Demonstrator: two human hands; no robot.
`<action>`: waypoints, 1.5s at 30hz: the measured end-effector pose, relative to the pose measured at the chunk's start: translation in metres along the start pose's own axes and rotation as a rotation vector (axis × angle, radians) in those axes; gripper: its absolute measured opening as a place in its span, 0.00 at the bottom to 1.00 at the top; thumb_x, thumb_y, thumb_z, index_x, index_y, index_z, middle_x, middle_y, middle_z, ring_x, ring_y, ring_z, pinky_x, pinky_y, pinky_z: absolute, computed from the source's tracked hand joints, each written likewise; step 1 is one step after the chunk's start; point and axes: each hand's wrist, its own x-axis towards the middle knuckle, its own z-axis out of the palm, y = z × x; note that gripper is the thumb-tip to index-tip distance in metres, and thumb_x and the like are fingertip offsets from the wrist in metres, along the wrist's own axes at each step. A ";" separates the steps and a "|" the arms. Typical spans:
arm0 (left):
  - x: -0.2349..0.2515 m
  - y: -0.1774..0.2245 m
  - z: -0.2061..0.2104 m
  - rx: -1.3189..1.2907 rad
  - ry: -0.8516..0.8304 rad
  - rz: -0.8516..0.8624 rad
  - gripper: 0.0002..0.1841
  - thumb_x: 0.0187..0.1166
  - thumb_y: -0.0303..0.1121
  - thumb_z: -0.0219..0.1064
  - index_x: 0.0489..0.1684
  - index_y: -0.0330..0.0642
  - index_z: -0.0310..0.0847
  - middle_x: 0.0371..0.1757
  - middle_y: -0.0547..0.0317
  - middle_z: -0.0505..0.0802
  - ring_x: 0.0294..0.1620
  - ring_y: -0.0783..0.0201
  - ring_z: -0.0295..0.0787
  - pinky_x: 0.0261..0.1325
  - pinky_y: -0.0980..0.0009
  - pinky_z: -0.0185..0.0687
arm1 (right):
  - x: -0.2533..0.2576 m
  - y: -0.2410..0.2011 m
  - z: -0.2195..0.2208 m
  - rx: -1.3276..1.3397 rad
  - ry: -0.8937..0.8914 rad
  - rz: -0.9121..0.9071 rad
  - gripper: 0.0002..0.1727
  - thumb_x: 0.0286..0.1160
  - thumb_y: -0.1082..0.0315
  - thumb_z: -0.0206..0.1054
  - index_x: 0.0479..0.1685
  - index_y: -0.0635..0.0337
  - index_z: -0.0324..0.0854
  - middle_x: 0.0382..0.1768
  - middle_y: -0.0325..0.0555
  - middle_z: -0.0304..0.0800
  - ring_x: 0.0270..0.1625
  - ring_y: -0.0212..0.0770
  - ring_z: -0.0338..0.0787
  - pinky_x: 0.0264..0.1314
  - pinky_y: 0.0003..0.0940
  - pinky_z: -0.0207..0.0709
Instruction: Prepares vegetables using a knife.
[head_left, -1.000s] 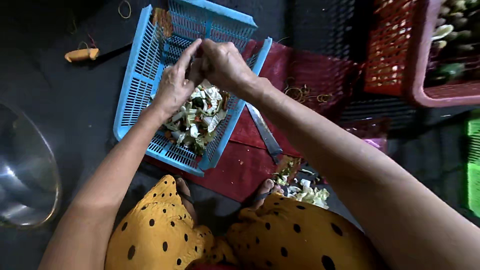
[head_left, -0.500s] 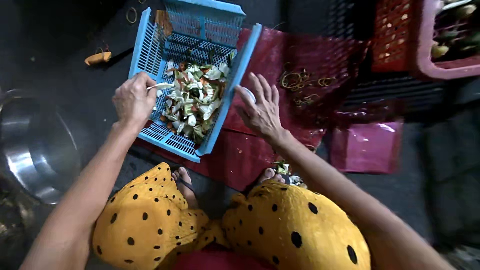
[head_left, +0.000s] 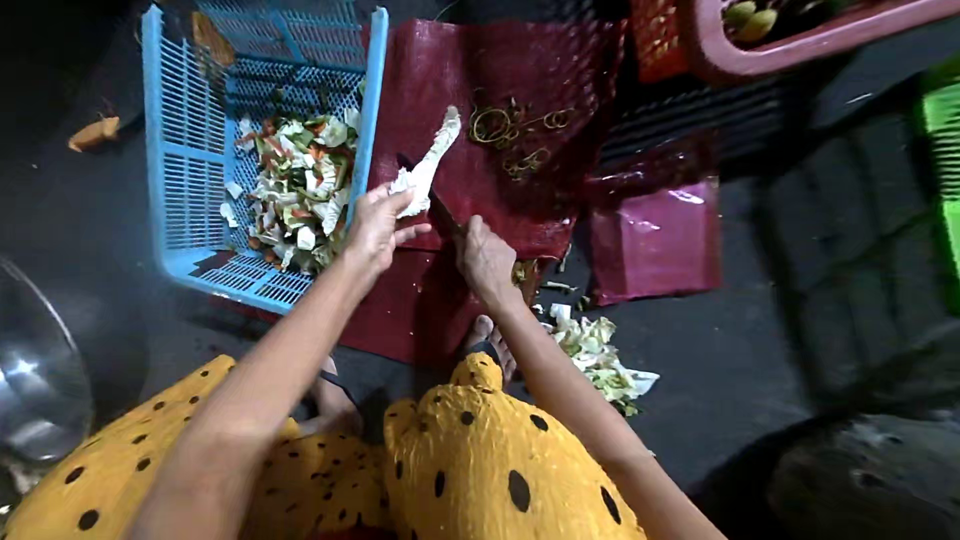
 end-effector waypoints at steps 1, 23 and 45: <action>0.010 -0.013 0.008 -0.059 0.036 0.016 0.15 0.89 0.29 0.58 0.69 0.35 0.74 0.50 0.49 0.89 0.43 0.59 0.91 0.45 0.61 0.91 | 0.000 0.003 0.002 -0.033 -0.006 -0.006 0.19 0.90 0.60 0.56 0.67 0.67 0.70 0.40 0.68 0.88 0.39 0.72 0.91 0.31 0.65 0.81; 0.080 -0.088 0.010 0.437 0.197 0.048 0.21 0.92 0.45 0.57 0.67 0.36 0.77 0.52 0.41 0.92 0.41 0.53 0.94 0.44 0.55 0.90 | -0.002 0.014 0.001 0.678 -0.173 -0.031 0.27 0.95 0.53 0.45 0.88 0.47 0.63 0.53 0.50 0.89 0.40 0.43 0.88 0.41 0.46 0.82; 0.081 -0.078 0.012 0.774 0.187 0.045 0.21 0.90 0.47 0.57 0.69 0.42 0.79 0.54 0.42 0.93 0.50 0.46 0.94 0.55 0.43 0.86 | -0.015 0.011 0.032 -0.238 0.145 -0.312 0.40 0.81 0.74 0.59 0.96 0.51 0.53 0.32 0.57 0.88 0.23 0.58 0.88 0.20 0.52 0.76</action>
